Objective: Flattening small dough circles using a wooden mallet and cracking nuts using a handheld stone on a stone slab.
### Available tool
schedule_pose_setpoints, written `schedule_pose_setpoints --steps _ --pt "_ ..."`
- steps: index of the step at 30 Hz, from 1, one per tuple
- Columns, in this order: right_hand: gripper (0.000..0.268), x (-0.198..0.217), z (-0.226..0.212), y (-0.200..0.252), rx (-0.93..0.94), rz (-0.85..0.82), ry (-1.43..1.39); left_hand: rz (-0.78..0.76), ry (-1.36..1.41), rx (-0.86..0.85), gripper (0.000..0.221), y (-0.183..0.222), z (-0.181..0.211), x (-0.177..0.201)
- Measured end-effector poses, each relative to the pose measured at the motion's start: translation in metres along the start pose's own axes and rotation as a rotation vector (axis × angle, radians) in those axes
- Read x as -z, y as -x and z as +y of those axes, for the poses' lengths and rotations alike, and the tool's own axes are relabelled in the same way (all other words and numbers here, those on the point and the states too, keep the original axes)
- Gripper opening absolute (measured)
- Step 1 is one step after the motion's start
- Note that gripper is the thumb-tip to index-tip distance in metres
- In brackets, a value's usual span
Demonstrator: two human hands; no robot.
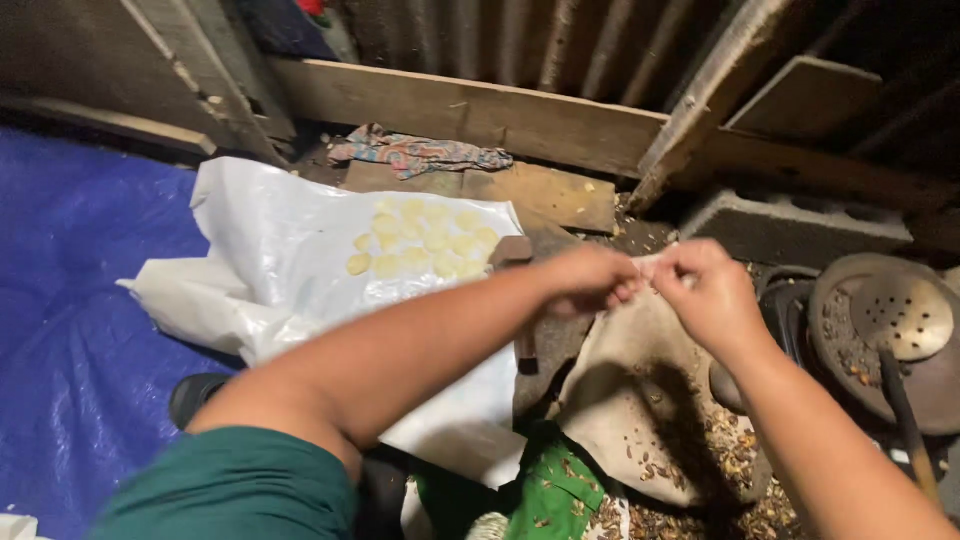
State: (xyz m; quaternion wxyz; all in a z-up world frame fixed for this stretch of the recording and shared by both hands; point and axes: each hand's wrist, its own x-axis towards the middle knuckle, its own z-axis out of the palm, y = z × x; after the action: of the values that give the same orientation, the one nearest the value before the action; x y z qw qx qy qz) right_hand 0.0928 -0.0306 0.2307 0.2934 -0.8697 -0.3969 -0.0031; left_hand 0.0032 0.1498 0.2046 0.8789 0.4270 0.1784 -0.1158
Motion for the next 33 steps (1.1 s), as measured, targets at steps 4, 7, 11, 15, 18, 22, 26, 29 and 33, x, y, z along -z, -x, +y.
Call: schedule_pose_setpoints --steps 4,7,11,15,18,22,26,29,33 --pt "0.019 -0.039 -0.030 -0.048 -0.095 0.036 -0.134 0.220 -0.438 -0.238 0.027 0.061 0.071 0.067" --pt "0.030 -0.096 -0.054 -0.032 -0.157 -0.245 0.008 0.506 -0.635 -0.275 0.034 0.081 0.034 0.202" --pt "0.074 -0.207 -0.064 -0.026 -0.422 -0.585 -0.073 0.982 -0.858 -0.282 0.018 0.083 -0.092 0.318" --pt "0.057 -0.234 -0.102 -0.030 -0.633 -0.291 -0.277 0.931 -0.864 -0.473 0.024 0.114 -0.094 0.275" --pt "0.077 -0.196 -0.110 -0.049 -0.639 -0.417 -0.155 0.743 -1.249 -0.633 0.025 0.106 -0.114 0.285" --pt "0.068 -0.189 -0.145 -0.034 -0.553 -0.293 -0.095 0.702 -1.487 -0.851 0.015 0.093 -0.090 0.296" --pt "0.069 -0.222 -0.134 0.027 -0.578 -0.425 0.033 0.714 -1.522 -0.932 0.012 0.092 -0.082 0.278" --pt "0.055 -0.195 -0.147 -0.004 -0.530 -0.345 -0.050 0.801 -1.554 -0.873 0.012 0.093 -0.076 0.265" --pt "0.038 -0.168 -0.179 0.007 -0.338 -0.007 -0.092 0.803 -1.553 -0.848 0.012 0.088 -0.088 0.272"
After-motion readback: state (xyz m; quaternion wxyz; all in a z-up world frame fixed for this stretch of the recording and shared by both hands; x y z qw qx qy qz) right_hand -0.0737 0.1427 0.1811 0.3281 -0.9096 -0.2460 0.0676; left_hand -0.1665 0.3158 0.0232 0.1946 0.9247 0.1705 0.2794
